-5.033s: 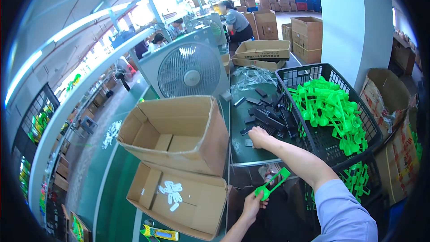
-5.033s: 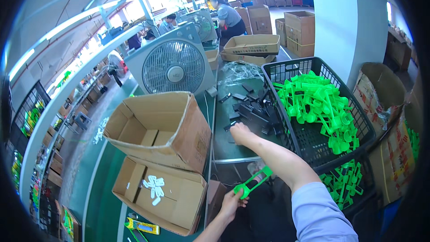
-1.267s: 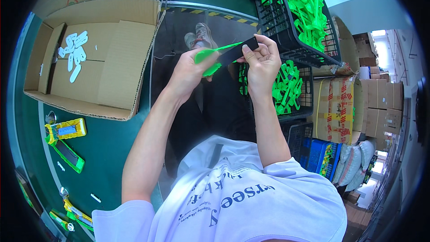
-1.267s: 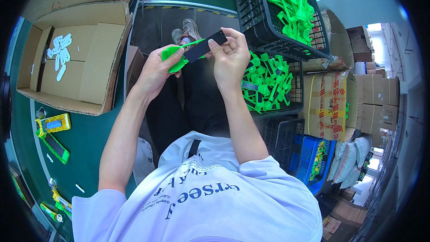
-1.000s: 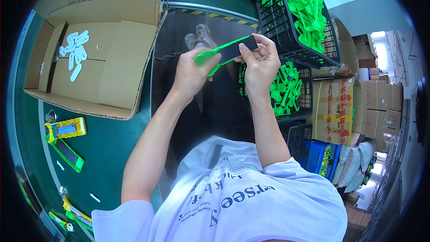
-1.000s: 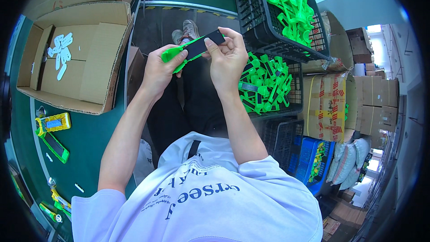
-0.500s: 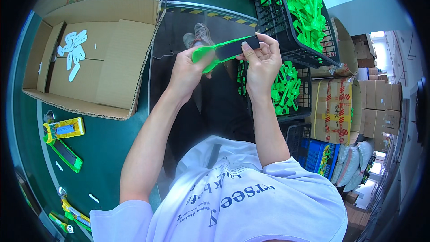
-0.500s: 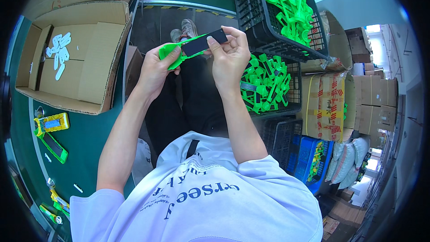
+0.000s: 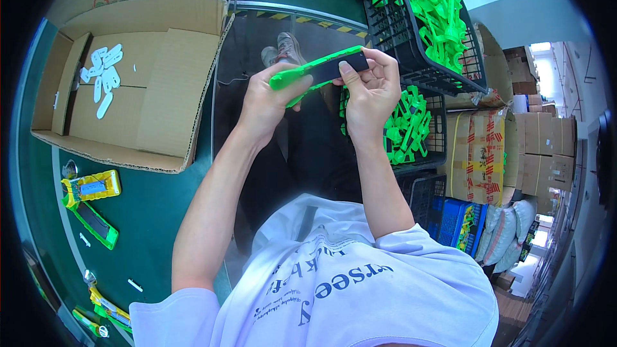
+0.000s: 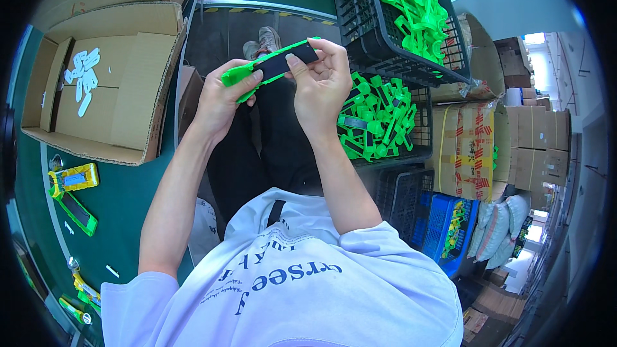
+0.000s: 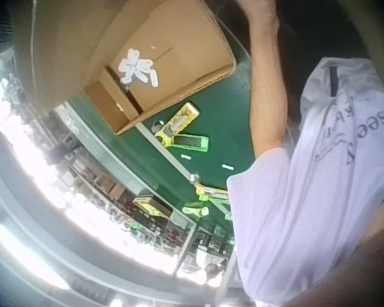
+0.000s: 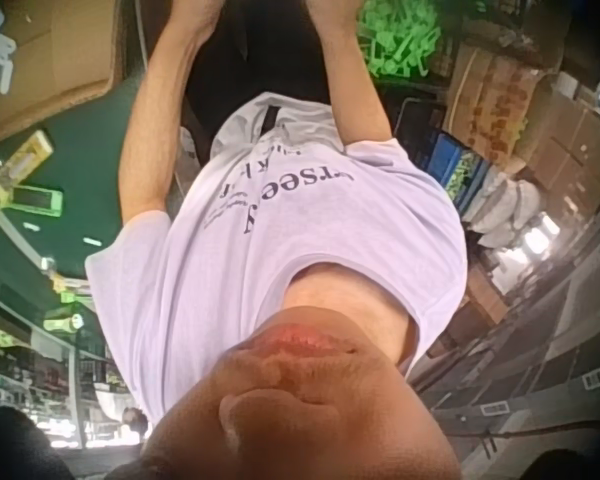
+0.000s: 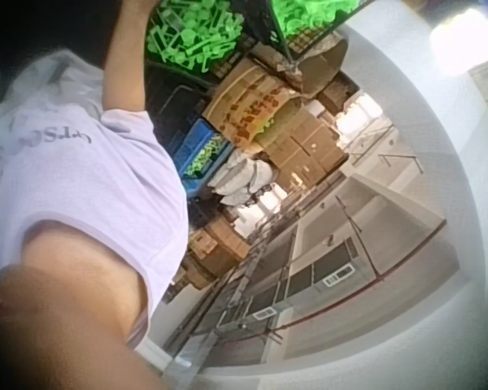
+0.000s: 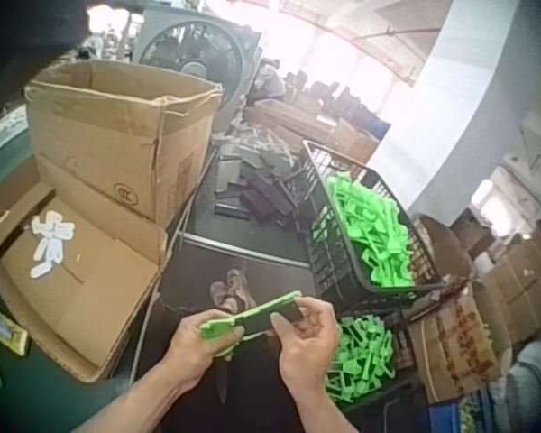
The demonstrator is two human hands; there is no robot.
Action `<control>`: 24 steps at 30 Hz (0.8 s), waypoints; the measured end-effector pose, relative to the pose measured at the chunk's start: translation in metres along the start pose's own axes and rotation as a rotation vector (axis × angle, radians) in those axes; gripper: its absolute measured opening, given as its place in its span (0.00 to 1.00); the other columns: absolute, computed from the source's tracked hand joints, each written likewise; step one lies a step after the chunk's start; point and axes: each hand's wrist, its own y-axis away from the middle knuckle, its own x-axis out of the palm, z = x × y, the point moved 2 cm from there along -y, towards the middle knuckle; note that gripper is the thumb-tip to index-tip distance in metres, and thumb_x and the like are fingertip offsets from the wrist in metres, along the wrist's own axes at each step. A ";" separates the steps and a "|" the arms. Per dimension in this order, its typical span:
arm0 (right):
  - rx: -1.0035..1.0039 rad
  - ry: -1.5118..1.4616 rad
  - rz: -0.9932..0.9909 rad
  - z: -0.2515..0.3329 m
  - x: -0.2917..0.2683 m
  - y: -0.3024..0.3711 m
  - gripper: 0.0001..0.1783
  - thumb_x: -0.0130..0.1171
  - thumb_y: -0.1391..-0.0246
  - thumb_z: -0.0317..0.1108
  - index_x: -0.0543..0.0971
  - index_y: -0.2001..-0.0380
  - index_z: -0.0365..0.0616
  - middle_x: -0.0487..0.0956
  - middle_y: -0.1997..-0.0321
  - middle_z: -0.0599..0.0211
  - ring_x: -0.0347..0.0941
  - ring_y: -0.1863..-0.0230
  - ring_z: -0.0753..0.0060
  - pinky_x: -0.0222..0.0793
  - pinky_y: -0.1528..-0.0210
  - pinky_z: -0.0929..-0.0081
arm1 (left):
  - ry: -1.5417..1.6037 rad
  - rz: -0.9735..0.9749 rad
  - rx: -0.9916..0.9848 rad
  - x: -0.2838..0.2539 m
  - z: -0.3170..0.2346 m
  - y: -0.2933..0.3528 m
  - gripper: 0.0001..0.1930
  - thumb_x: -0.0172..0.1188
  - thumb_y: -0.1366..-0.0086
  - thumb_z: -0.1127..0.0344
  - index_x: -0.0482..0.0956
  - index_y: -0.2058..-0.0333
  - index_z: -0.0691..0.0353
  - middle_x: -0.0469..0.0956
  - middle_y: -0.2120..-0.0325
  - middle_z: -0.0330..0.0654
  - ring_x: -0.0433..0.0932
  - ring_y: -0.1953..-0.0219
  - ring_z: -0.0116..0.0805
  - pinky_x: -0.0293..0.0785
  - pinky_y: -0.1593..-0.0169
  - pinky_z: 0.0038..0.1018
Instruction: The person assembles flashlights by installing solar panels into plastic frames, joining casing halves together over internal components, and inserting switch buttons by hand.
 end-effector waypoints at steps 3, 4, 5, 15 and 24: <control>-0.043 0.064 -0.030 0.000 -0.004 -0.002 0.18 0.63 0.48 0.18 0.72 0.55 0.36 0.75 0.64 0.64 0.76 0.68 0.80 0.79 0.68 0.81 | 0.032 0.014 -0.018 0.001 0.001 0.000 0.09 0.62 0.35 0.67 0.81 0.59 0.64 0.78 0.71 0.35 0.74 0.72 0.22 0.71 0.67 0.21; -0.030 0.064 -0.056 -0.001 -0.006 -0.003 0.18 0.64 0.48 0.18 0.72 0.55 0.37 0.75 0.64 0.64 0.76 0.68 0.80 0.79 0.68 0.81 | 0.071 0.002 -0.047 0.001 0.003 -0.001 0.09 0.61 0.34 0.66 0.80 0.58 0.64 0.78 0.69 0.36 0.74 0.70 0.22 0.73 0.64 0.20; -0.016 0.063 -0.081 -0.002 -0.008 -0.004 0.18 0.64 0.48 0.19 0.72 0.54 0.37 0.75 0.64 0.65 0.76 0.68 0.80 0.79 0.68 0.81 | 0.070 0.002 -0.050 0.002 0.003 -0.001 0.09 0.61 0.34 0.66 0.80 0.58 0.64 0.78 0.69 0.36 0.74 0.70 0.22 0.73 0.64 0.20; -0.237 0.319 -0.086 0.001 0.006 0.014 0.18 0.68 0.50 0.21 0.75 0.56 0.35 0.78 0.67 0.62 0.78 0.72 0.79 0.74 0.72 0.82 | 0.217 0.090 -0.083 -0.009 0.010 0.000 0.13 0.58 0.32 0.67 0.78 0.51 0.64 0.79 0.64 0.37 0.77 0.64 0.25 0.76 0.59 0.25; -0.552 0.634 -0.109 0.002 0.010 0.020 0.19 0.70 0.53 0.24 0.76 0.58 0.36 0.76 0.74 0.65 0.72 0.80 0.77 0.68 0.78 0.79 | 0.315 0.114 -0.118 -0.006 0.011 -0.001 0.06 0.58 0.32 0.66 0.76 0.60 0.61 0.75 0.68 0.35 0.73 0.68 0.25 0.72 0.60 0.26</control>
